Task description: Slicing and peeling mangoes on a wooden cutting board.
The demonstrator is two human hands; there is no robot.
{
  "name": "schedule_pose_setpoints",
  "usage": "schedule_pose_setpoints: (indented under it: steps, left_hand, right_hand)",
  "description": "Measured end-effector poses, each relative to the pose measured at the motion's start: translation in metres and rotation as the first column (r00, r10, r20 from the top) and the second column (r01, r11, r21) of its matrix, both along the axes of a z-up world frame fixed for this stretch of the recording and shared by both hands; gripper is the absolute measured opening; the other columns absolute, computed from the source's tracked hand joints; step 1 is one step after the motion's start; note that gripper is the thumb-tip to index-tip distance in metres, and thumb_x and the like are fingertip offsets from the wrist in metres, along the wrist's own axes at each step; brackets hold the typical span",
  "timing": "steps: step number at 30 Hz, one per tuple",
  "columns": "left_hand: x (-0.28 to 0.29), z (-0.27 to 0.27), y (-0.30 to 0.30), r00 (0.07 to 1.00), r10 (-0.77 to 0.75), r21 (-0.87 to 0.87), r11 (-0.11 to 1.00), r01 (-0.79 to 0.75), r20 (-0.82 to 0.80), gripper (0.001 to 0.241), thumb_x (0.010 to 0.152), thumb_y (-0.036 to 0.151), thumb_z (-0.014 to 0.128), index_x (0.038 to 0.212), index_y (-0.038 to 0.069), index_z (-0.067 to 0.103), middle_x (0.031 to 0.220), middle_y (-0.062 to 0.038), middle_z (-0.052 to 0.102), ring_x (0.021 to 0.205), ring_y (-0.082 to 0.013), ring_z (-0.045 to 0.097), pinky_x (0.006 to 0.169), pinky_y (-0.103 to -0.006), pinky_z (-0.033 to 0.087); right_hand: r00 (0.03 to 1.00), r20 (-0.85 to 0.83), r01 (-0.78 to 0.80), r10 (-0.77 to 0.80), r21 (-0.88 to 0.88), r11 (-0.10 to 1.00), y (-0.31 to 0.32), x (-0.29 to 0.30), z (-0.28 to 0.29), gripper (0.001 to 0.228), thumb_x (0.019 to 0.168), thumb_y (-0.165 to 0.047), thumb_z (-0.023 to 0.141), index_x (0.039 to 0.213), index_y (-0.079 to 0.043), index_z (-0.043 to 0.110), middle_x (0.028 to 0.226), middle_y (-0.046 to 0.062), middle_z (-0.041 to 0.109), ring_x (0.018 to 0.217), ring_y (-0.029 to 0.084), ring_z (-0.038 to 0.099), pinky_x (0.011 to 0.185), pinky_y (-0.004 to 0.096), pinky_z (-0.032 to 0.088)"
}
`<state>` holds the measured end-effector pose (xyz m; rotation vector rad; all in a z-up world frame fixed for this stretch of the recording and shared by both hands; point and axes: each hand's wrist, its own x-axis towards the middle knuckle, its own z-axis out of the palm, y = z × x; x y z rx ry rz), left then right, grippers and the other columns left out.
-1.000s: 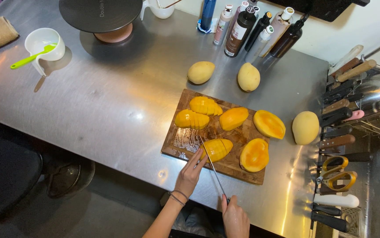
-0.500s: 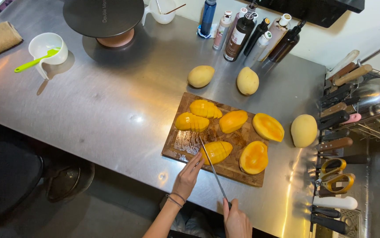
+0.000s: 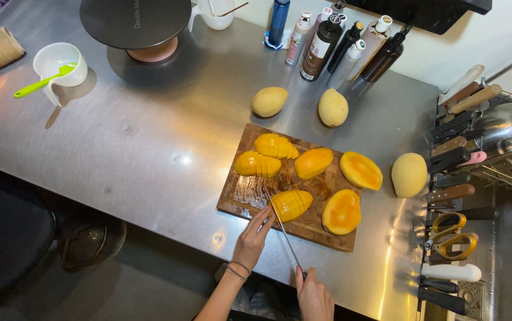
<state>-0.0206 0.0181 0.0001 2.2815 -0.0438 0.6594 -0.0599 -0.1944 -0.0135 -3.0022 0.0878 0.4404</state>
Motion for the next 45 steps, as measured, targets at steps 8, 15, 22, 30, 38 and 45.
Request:
schedule_pose_setpoints:
  steps: [8, 15, 22, 30, 38, 45]
  left_hand:
    - [0.001, 0.005, 0.000, 1.000, 0.000, -0.002, 1.000, 0.000, 0.007, 0.050, 0.083, -0.016, 0.060, 0.131, -0.001, 0.067, 0.139, -0.015, 0.062, 0.130, -0.0311, 0.061, 0.105, -0.0374, 0.056]
    - [0.022, 0.006, -0.011, 0.988, -0.088, 0.179, 0.982, 0.064, 0.130, 0.038, 0.090, 0.017, 0.073, 0.124, 0.001, 0.068, 0.135, -0.014, 0.061, 0.131, -0.0336, 0.052, 0.110, -0.0450, 0.045]
    - [0.112, 0.003, -0.022, 0.845, -0.534, 0.501, 0.723, 0.476, -0.031, 0.041, 0.086, 0.017, 0.064, 0.122, -0.001, 0.068, 0.132, -0.017, 0.062, 0.133, -0.0349, 0.051, 0.116, -0.0525, 0.036]
    - [0.137, -0.014, 0.042, 0.851, -0.526, 0.538, 0.718, 0.441, 0.004, 0.038, 0.088, 0.013, 0.067, 0.123, -0.002, 0.067, 0.133, -0.015, 0.065, 0.135, -0.0295, 0.054, 0.117, -0.0435, 0.040]
    - [0.149, 0.015, 0.073, 0.819, -0.573, 0.470, 0.730, 0.496, 0.027, 0.034, 0.091, 0.017, 0.074, 0.119, 0.001, 0.068, 0.129, -0.014, 0.066, 0.129, -0.0288, 0.057, 0.113, -0.0423, 0.044]
    - [0.214, 0.091, -0.001, 0.964, -0.164, 0.251, 0.962, 0.110, 0.208, 0.033, 0.092, 0.020, 0.069, 0.120, 0.003, 0.068, 0.136, -0.020, 0.058, 0.128, -0.0385, 0.054, 0.115, -0.0504, 0.040]
  right_hand:
    - [1.000, 0.013, -0.028, 0.027, 0.110, 0.994, 0.002, 0.009, -0.008, 0.047, 0.098, -0.055, 0.049, 0.096, -0.010, 0.062, 0.067, 0.025, 0.070, 0.070, 0.047, 0.071, 0.062, 0.059, 0.055]
    - [0.970, 0.128, 0.140, -0.208, 0.405, 0.904, -0.075, 0.006, -0.072, 0.039, 0.094, -0.051, 0.053, 0.097, -0.017, 0.070, 0.073, 0.019, 0.074, 0.077, 0.044, 0.073, 0.068, 0.055, 0.055]
    - [0.946, 0.108, 0.225, -0.307, 0.462, 0.858, -0.118, 0.037, -0.059, 0.041, 0.097, -0.049, 0.053, 0.090, -0.012, 0.070, 0.065, 0.010, 0.074, 0.069, 0.035, 0.076, 0.068, 0.045, 0.057]
    - [0.913, 0.093, 0.304, -0.396, 0.491, 0.817, -0.123, 0.046, -0.084, 0.046, 0.095, -0.053, 0.055, 0.086, -0.010, 0.071, 0.063, 0.009, 0.074, 0.062, 0.027, 0.077, 0.065, 0.041, 0.058]
    - [0.894, 0.042, 0.344, -0.446, 0.573, 0.744, -0.111, 0.048, -0.086, 0.047, 0.095, -0.051, 0.055, 0.082, -0.009, 0.072, 0.060, 0.009, 0.072, 0.060, 0.027, 0.076, 0.065, 0.040, 0.058]
    - [0.842, 0.109, 0.337, -0.529, 0.659, 0.672, -0.106, 0.052, -0.064, 0.038, 0.092, -0.043, 0.060, 0.077, -0.010, 0.072, 0.055, 0.008, 0.070, 0.047, 0.021, 0.070, 0.053, 0.034, 0.055]
